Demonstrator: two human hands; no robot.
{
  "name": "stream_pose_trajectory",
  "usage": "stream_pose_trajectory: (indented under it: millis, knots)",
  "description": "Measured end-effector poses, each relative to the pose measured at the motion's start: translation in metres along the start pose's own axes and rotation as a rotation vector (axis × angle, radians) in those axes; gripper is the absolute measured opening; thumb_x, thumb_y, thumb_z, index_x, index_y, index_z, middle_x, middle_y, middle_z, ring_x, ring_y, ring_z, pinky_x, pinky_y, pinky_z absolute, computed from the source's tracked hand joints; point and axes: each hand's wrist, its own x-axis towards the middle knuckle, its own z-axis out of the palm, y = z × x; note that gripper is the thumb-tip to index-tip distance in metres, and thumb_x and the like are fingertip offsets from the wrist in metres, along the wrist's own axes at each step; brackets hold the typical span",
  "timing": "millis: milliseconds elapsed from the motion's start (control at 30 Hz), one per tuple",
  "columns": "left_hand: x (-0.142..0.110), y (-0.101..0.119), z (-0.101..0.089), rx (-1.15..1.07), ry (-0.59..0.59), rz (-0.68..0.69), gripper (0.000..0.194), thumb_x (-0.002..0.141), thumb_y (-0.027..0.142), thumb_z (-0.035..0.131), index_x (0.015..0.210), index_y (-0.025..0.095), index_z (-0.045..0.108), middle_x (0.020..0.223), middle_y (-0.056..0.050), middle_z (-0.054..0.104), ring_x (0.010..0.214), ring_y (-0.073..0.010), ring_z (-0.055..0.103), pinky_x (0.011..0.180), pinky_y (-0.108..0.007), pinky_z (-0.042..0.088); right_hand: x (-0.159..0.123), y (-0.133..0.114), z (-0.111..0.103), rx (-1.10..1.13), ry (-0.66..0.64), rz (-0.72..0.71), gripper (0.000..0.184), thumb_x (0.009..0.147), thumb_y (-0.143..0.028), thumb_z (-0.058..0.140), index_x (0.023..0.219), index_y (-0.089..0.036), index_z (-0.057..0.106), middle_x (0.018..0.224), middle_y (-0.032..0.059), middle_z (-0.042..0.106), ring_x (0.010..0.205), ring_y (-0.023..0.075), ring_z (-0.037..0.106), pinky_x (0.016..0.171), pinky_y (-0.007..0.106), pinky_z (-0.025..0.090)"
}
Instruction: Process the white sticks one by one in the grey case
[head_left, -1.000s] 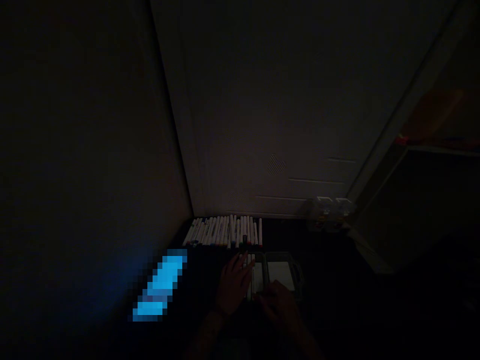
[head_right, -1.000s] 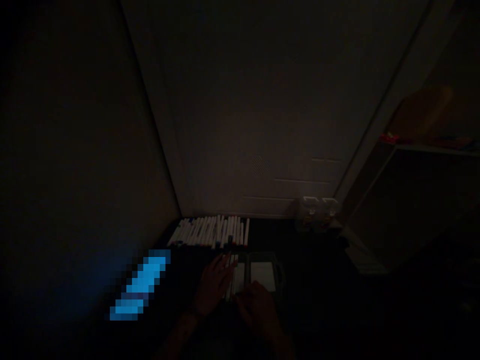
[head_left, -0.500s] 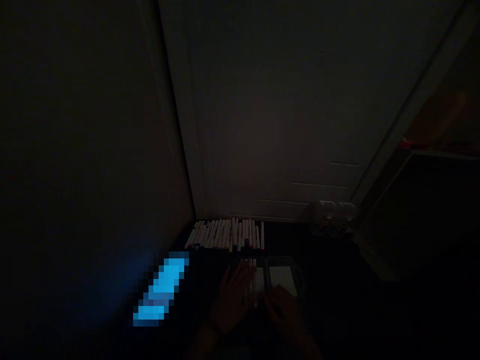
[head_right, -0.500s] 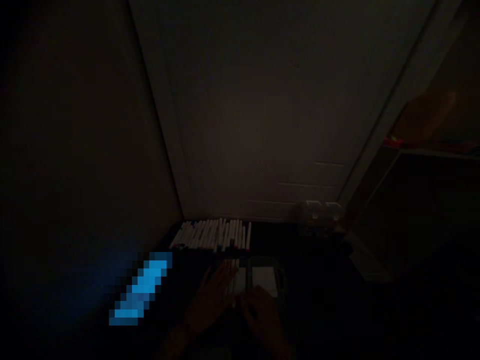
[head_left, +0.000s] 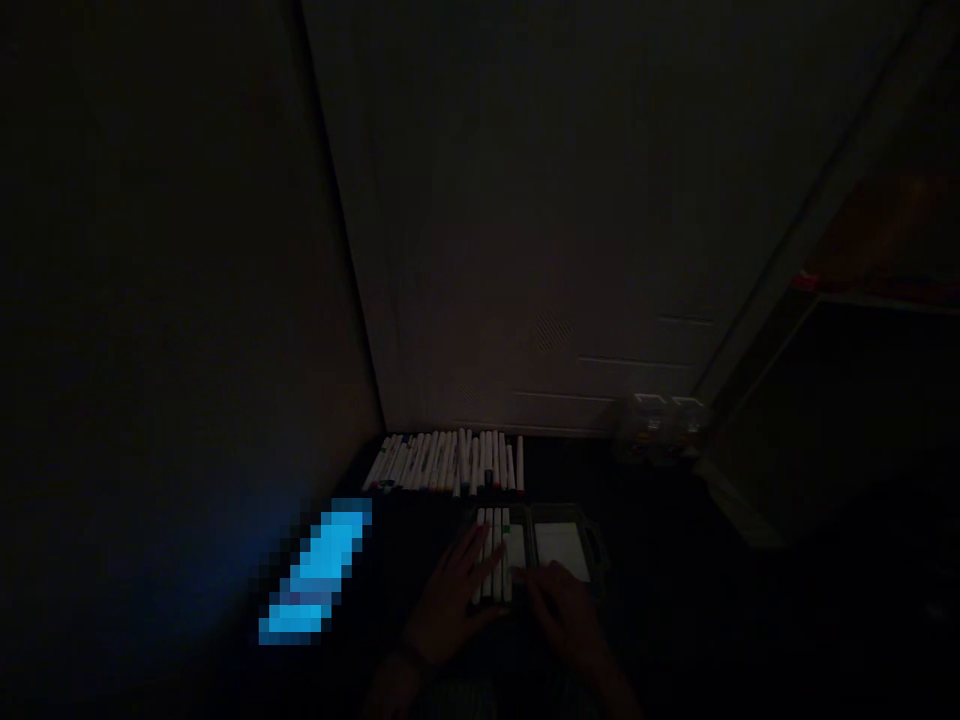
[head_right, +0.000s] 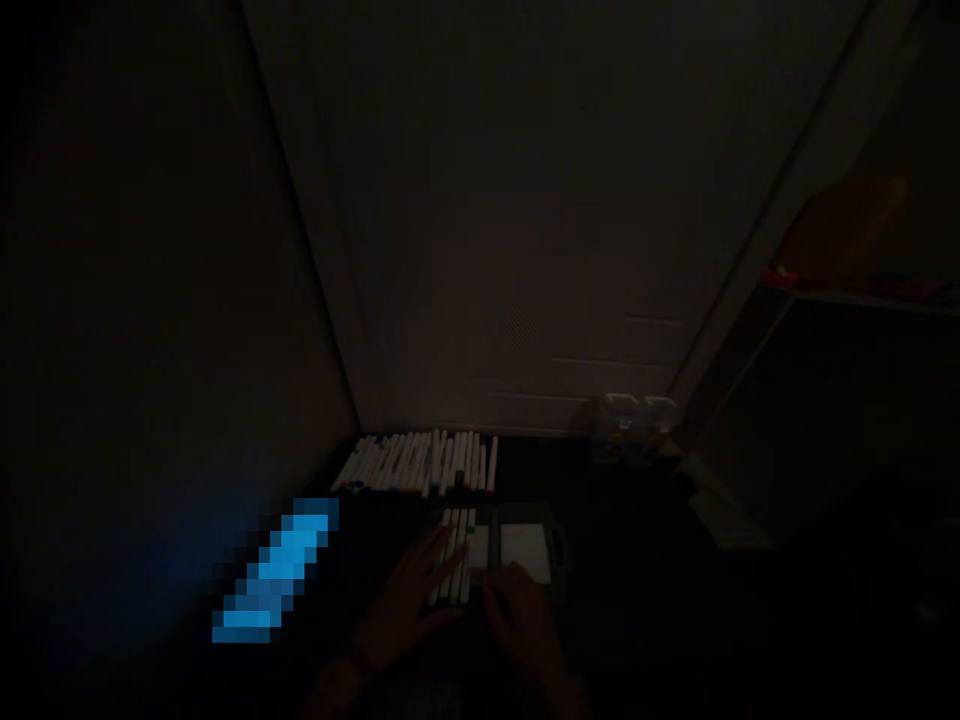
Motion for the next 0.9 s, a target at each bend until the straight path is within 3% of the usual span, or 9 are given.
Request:
stream_pose_trajectory:
  millis: [233,467,667,900]
  knots:
    - [0.000,0.001,0.001,0.051,-0.026,0.000,0.064,0.078,0.052,0.043,0.134,0.035,0.016,0.143,-0.001,0.020,0.130,-0.0238,0.019,0.103,-0.048,0.020,-0.001,0.004,0.003,0.062,-0.003,0.055,0.027,0.087,-0.021,0.040,0.106,-0.025,0.059,0.090,0.0029,0.064,0.082,0.0154,0.055,0.075,0.028,0.044]
    - [0.008,-0.002,-0.010,0.027,-0.028,0.012,0.090,0.064,0.066,0.049,0.136,0.029,0.011,0.143,-0.004,0.023,0.130,-0.0280,0.018,0.103,-0.048,0.017,0.000,-0.002,-0.002,0.055,0.004,0.053,0.030,0.087,-0.020,0.039,0.110,-0.026,0.057,0.088,0.0028,0.064,0.081,0.0150,0.054,0.073,0.026,0.043]
    - [0.016,0.007,0.000,0.022,-0.026,0.076,0.093,0.061,0.071,0.046,0.137,0.027,0.013,0.143,-0.005,0.021,0.129,-0.0282,0.020,0.103,-0.046,0.017,0.000,-0.008,-0.004,0.027,-0.014,0.044,0.028,0.087,-0.018,0.039,0.108,-0.025,0.057,0.088,0.0023,0.064,0.080,0.0145,0.054,0.074,0.026,0.042]
    - [0.016,0.009,0.007,0.051,0.024,0.073,0.074,0.073,0.062,0.042,0.135,0.031,0.018,0.142,-0.002,0.023,0.129,-0.0261,0.021,0.103,-0.045,0.020,0.002,-0.005,-0.003,0.034,0.007,0.046,0.027,0.086,-0.017,0.039,0.104,-0.024,0.057,0.094,0.0024,0.062,0.087,0.0142,0.055,0.079,0.026,0.041]
